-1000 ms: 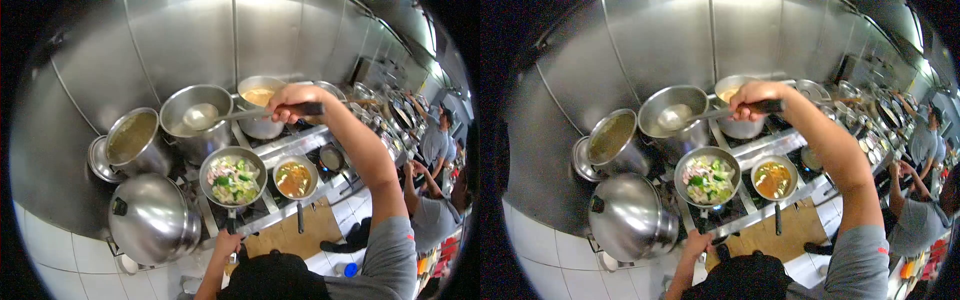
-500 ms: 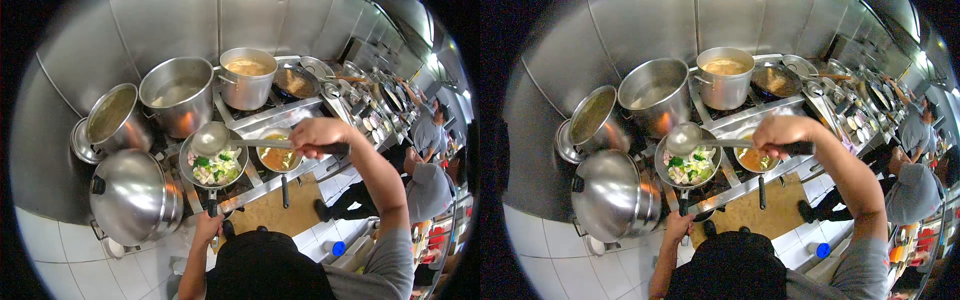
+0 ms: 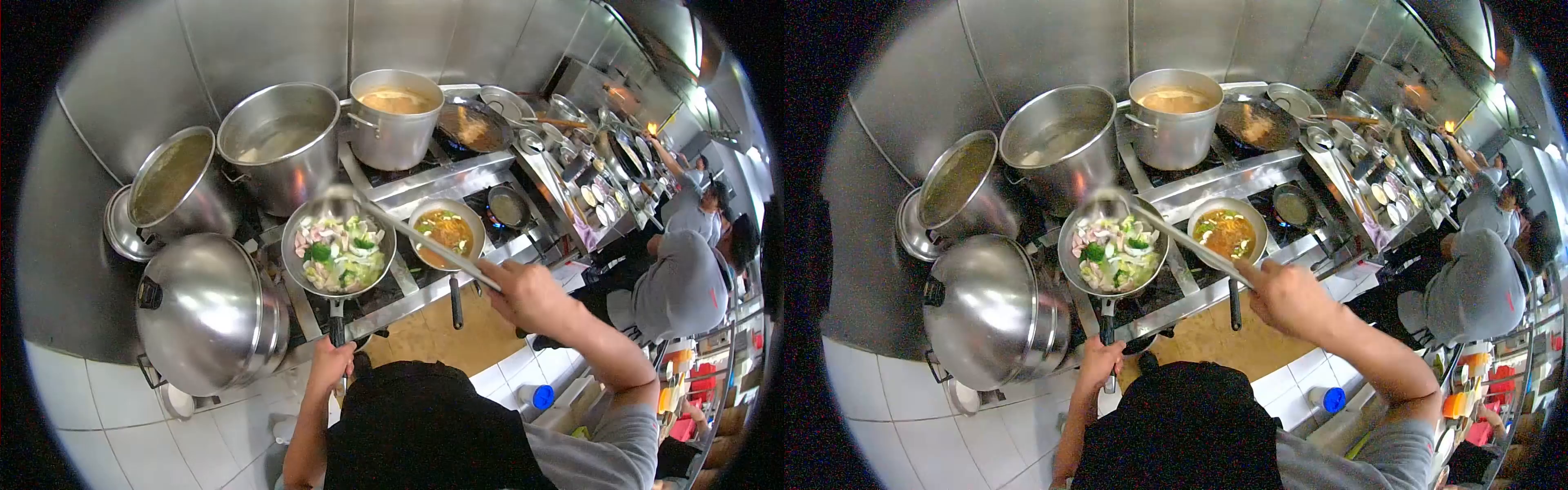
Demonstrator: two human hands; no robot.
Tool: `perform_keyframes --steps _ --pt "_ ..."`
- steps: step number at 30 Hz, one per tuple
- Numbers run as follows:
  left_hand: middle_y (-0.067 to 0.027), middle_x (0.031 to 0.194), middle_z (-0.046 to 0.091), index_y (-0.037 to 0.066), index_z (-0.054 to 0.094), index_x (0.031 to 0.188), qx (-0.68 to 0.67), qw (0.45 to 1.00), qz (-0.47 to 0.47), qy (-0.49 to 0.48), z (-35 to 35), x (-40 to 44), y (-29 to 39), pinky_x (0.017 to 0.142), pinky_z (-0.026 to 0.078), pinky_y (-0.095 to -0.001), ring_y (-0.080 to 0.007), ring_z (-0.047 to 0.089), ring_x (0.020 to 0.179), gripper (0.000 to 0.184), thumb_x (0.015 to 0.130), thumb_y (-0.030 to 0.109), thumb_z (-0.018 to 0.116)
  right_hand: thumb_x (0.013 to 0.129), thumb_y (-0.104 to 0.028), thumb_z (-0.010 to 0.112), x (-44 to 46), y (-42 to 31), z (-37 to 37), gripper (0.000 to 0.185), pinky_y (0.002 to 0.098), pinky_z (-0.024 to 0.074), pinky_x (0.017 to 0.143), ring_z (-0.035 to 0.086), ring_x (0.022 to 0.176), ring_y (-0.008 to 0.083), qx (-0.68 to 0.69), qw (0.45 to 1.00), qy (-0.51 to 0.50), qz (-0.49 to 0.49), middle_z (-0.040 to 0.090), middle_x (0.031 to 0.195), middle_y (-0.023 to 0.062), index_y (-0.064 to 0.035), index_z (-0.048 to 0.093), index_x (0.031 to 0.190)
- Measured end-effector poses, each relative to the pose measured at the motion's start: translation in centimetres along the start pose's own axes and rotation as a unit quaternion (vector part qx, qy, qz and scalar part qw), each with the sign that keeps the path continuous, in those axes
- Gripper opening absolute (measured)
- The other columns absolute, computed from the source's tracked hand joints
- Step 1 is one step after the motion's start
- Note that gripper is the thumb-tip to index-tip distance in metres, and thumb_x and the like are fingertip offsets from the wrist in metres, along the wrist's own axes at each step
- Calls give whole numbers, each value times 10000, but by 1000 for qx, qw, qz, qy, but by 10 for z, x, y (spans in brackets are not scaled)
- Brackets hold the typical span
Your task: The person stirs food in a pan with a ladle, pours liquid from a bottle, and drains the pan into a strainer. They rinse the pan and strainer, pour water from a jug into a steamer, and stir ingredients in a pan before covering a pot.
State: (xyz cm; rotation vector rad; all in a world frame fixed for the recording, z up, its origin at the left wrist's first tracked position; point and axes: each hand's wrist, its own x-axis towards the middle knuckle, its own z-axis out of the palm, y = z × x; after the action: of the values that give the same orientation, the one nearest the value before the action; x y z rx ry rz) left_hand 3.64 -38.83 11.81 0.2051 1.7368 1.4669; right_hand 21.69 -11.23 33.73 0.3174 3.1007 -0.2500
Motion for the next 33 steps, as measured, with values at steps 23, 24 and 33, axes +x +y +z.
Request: perform_keyframes --steps 23,24,33 --pt "-55 477 557 21 548 646 126 992 -24 -1 -21 3 22 423 452 -302 -142 550 403 242 803 193 615 740 -142 624 424 -43 -10 188 371 542 615 694 694 262 -246 944 -215 -40 687 749 162 -28 718 856" --pt "-59 483 564 21 535 612 177 983 -39 -4 -22 -2 37 433 459 -306 -150 555 405 272 806 193 616 740 -142 624 438 -36 -5 188 371 542 615 694 694 262 -245 945 -213 -42 687 749 162 -28 718 856" --pt "-84 494 580 -4 569 634 203 979 15 11 -21 2 39 439 469 -329 -185 584 417 236 796 162 612 910 -111 464 405 16 -23 255 274 466 443 506 457 115 408 853 -295 135 546 592 38 22 590 732"
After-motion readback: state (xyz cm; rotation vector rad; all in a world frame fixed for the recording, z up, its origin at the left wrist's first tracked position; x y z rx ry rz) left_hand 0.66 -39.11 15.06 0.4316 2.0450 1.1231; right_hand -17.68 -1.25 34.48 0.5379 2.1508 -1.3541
